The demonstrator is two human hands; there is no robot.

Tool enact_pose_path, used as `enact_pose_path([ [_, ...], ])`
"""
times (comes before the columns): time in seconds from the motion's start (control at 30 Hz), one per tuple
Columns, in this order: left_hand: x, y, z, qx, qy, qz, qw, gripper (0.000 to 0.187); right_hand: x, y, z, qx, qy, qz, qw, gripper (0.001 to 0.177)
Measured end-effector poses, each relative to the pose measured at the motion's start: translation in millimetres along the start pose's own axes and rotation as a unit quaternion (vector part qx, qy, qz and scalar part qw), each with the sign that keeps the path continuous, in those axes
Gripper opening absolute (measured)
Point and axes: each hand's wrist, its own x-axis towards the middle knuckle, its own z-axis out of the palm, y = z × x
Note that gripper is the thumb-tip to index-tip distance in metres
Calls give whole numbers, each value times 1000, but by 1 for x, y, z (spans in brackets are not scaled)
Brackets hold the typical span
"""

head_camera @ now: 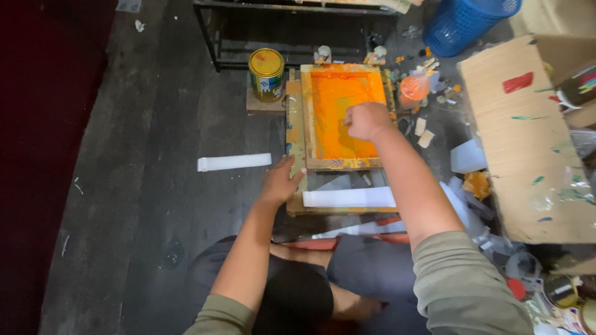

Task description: The person sits on the floor and uses a squeegee to spread orange ink across a screen printing frame. They then place a white strip of material under the frame, pull it through, and lift it to reveal the printed result. The person repeats this process with another strip.

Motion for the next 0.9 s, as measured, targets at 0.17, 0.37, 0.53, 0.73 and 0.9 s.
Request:
enact_pose_path([
  [0.17, -7, 18, -14, 14, 13, -13, 1000, 71, 34, 1, 8, -21, 49, -6, 999, 20],
  [0.37, -1, 31, -20, -9, 23, 3, 1000, 66, 64, 8, 43, -28, 98, -30, 994, 26],
  [0.53, -2, 31, -19, -8, 23, 4, 1000, 68, 64, 10, 48, -33, 109, -50, 992, 33],
  [0.73, -2, 23, -16, -37, 16, -13, 999, 73, 36, -2, 57, -42, 119, -76, 989, 26],
  [0.9, 3, -1, -4, 6, 23, 9, 1000, 69, 2, -14, 62, -42, -9, -44, 998, 56],
])
